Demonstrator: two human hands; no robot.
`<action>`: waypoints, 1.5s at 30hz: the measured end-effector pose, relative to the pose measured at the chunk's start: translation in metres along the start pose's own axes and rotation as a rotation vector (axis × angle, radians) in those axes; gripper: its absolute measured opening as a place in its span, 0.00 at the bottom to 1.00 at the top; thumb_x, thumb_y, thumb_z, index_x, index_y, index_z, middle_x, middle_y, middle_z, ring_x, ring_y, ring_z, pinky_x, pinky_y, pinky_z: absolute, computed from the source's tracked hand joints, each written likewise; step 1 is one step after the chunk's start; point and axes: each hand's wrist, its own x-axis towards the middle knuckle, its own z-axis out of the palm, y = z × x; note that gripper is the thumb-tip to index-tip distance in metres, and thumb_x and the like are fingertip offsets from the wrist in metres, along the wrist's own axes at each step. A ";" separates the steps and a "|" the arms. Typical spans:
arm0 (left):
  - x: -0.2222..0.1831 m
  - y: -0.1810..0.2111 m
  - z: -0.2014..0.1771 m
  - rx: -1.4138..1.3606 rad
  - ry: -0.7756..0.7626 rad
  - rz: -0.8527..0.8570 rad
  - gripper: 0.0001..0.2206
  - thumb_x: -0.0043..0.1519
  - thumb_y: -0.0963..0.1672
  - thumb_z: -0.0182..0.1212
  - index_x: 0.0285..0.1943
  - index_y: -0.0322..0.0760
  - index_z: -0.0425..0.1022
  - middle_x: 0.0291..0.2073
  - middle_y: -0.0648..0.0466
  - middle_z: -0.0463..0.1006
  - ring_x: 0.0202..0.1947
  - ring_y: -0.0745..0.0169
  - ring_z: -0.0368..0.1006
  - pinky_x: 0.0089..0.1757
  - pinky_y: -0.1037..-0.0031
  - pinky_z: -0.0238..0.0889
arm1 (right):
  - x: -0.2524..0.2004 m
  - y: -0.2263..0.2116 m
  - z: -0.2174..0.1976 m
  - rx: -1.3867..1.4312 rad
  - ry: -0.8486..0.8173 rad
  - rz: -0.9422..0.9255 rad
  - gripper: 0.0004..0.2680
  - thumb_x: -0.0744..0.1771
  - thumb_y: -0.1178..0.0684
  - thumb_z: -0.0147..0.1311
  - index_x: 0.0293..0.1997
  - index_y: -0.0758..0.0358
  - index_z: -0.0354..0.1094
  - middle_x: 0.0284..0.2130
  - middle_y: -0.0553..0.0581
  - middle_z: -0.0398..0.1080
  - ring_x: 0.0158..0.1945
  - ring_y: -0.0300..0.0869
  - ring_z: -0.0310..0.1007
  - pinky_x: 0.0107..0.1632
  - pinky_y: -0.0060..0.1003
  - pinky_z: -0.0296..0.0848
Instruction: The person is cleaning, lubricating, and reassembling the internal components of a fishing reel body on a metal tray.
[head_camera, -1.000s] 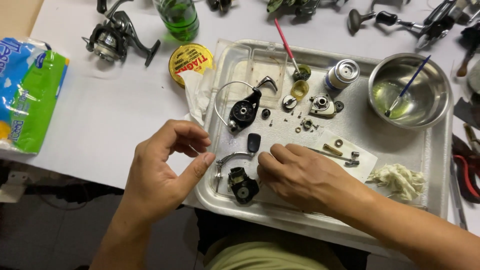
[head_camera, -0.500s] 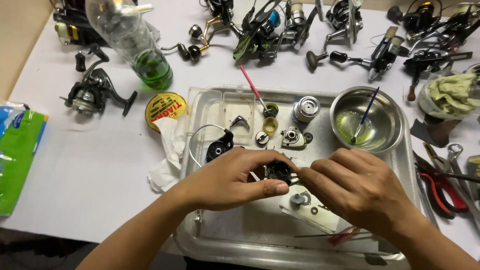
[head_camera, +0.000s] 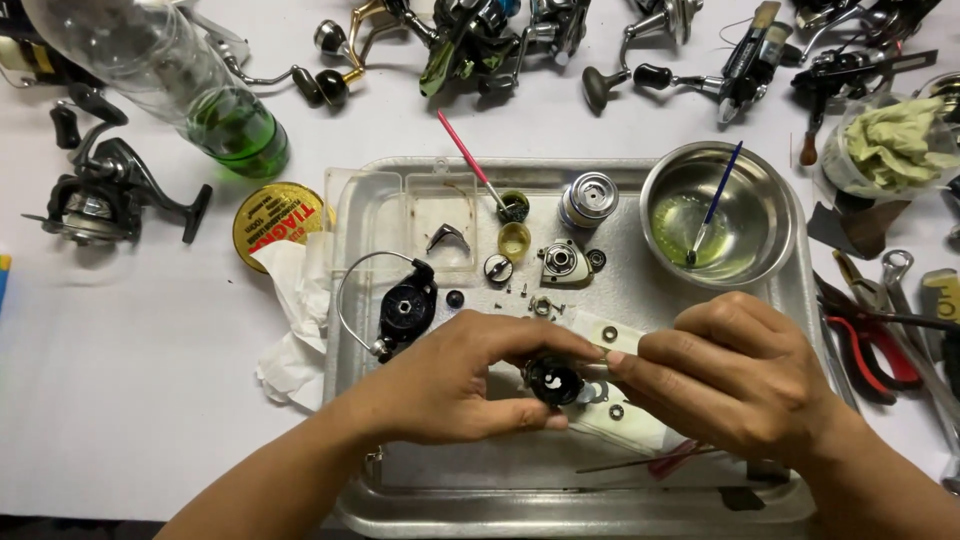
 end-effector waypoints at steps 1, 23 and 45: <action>0.000 0.000 0.001 -0.003 0.004 0.000 0.21 0.59 0.44 0.68 0.63 0.43 0.71 0.55 0.54 0.82 0.55 0.63 0.80 0.56 0.74 0.69 | 0.000 -0.001 0.000 0.002 -0.004 -0.003 0.05 0.67 0.53 0.59 0.37 0.62 0.75 0.31 0.53 0.74 0.29 0.45 0.64 0.32 0.37 0.66; -0.003 -0.005 0.001 -0.226 -0.204 -0.045 0.14 0.57 0.42 0.56 0.45 0.37 0.54 0.56 0.49 0.79 0.42 0.59 0.75 0.45 0.72 0.73 | 0.003 -0.003 0.005 0.439 0.030 -0.016 0.08 0.65 0.53 0.63 0.27 0.60 0.69 0.20 0.52 0.66 0.17 0.40 0.57 0.21 0.34 0.55; -0.001 -0.008 -0.003 -0.076 -0.193 -0.009 0.17 0.57 0.44 0.58 0.54 0.36 0.68 0.46 0.55 0.81 0.33 0.61 0.76 0.35 0.74 0.66 | -0.004 0.003 0.015 0.466 0.029 -0.060 0.09 0.65 0.55 0.64 0.25 0.61 0.66 0.20 0.53 0.68 0.16 0.40 0.60 0.20 0.33 0.56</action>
